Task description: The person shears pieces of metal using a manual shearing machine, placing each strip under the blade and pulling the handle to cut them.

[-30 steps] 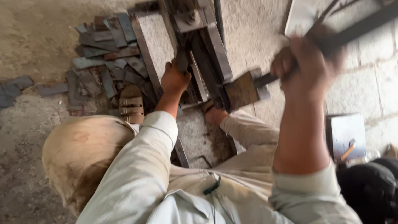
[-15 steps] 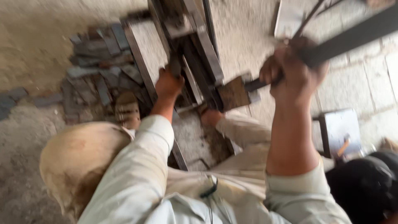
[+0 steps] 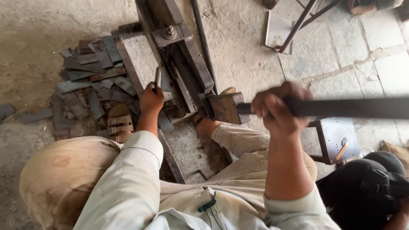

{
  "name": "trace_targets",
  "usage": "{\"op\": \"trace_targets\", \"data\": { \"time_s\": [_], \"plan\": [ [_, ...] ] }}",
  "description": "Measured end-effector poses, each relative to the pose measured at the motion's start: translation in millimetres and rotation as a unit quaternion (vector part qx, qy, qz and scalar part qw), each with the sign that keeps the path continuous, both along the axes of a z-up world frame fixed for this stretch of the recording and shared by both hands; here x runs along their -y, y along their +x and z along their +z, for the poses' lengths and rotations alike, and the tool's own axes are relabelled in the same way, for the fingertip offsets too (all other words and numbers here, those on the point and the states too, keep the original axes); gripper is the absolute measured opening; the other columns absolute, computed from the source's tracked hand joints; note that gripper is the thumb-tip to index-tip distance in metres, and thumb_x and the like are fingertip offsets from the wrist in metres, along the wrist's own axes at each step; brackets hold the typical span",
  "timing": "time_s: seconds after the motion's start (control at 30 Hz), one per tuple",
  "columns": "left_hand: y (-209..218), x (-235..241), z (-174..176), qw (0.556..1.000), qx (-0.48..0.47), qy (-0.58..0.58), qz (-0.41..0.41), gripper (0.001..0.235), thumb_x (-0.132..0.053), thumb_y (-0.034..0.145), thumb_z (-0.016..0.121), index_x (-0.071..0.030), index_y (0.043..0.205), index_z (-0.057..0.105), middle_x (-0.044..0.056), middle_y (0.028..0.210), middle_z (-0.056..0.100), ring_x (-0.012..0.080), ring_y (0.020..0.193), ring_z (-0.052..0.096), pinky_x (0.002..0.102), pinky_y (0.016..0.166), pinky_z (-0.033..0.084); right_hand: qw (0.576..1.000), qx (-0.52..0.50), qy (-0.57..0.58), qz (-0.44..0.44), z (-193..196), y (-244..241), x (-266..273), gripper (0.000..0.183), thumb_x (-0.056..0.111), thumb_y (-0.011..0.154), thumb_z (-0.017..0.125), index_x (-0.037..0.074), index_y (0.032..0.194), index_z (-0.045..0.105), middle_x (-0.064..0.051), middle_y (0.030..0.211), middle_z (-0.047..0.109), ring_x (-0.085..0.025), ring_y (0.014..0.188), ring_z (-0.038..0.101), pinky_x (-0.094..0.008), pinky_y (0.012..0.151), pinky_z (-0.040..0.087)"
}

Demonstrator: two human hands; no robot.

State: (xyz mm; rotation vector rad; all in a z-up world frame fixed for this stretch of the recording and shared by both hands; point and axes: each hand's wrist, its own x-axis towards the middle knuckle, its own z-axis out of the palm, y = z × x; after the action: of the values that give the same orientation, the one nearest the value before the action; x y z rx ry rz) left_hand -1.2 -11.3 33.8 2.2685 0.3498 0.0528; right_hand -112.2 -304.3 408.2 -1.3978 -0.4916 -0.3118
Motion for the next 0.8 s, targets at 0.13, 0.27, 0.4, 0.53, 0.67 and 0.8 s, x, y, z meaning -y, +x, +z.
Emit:
{"op": "trace_targets", "data": {
  "time_s": [0.13,0.27,0.4,0.53,0.67,0.8],
  "plan": [
    [-6.1,-16.4,-7.1,0.958,-0.094,-0.27,-0.005,0.03,-0.022,0.105,0.05,-0.005,0.125,0.065,0.015,0.095,0.068,0.0312,0.081,0.071,0.048,0.068,0.063,0.994,-0.083,0.048,0.048,17.7,41.6,-23.2,0.025,-0.003,0.097,0.061,0.008,0.085,0.043,-0.007,0.057,0.047,-0.019,0.045,0.051,-0.034,0.046,0.047],
    [-3.9,-16.8,13.1,0.934,-0.151,-0.324,-0.013,0.038,-0.022,0.103,0.047,-0.009,0.135,0.064,0.013,0.091,0.071,0.0273,0.068,0.069,0.046,0.058,0.058,0.993,-0.112,0.025,0.041,22.6,77.7,-37.2,0.027,-0.002,0.1,0.067,0.008,0.087,0.045,-0.007,0.056,0.048,-0.017,0.043,0.05,-0.031,0.043,0.043],
    [-7.4,-14.2,26.1,0.987,0.034,-0.154,-0.013,0.055,-0.029,0.095,0.072,-0.005,0.143,0.059,0.019,0.095,0.074,0.0261,0.078,0.072,0.042,0.07,0.058,0.995,-0.088,-0.015,0.039,24.4,99.6,-49.2,0.026,0.002,0.105,0.074,0.005,0.091,0.053,-0.008,0.058,0.052,-0.017,0.043,0.053,-0.031,0.043,0.046],
    [-10.4,-15.5,34.3,0.989,0.124,-0.07,-0.03,0.074,-0.033,0.083,0.088,0.001,0.14,0.057,0.019,0.107,0.076,0.0257,0.091,0.075,0.039,0.076,0.062,0.996,-0.071,-0.034,0.043,29.1,110.7,-57.4,0.023,0.007,0.11,0.077,0.001,0.092,0.063,-0.009,0.064,0.056,-0.018,0.048,0.056,-0.031,0.045,0.048],
    [-11.5,-10.0,48.3,0.987,-0.118,-0.086,-0.066,0.082,-0.026,0.08,0.075,-0.007,0.154,0.044,0.013,0.102,0.075,0.028,0.08,0.076,0.041,0.069,0.062,0.994,-0.081,-0.04,0.053,25.9,119.6,-57.7,0.02,0.007,0.114,0.074,0.0,0.096,0.069,-0.01,0.066,0.059,-0.019,0.049,0.058,-0.031,0.047,0.05],
    [-9.6,-4.0,55.6,0.995,-0.068,-0.031,-0.07,0.085,-0.028,0.081,0.079,-0.004,0.155,0.043,0.015,0.099,0.074,0.0297,0.087,0.074,0.042,0.076,0.062,0.994,-0.089,-0.048,0.051,18.2,126.6,-52.3,0.019,0.006,0.114,0.072,0.001,0.096,0.069,-0.011,0.063,0.059,-0.02,0.048,0.059,-0.032,0.049,0.051]
  ]
}}
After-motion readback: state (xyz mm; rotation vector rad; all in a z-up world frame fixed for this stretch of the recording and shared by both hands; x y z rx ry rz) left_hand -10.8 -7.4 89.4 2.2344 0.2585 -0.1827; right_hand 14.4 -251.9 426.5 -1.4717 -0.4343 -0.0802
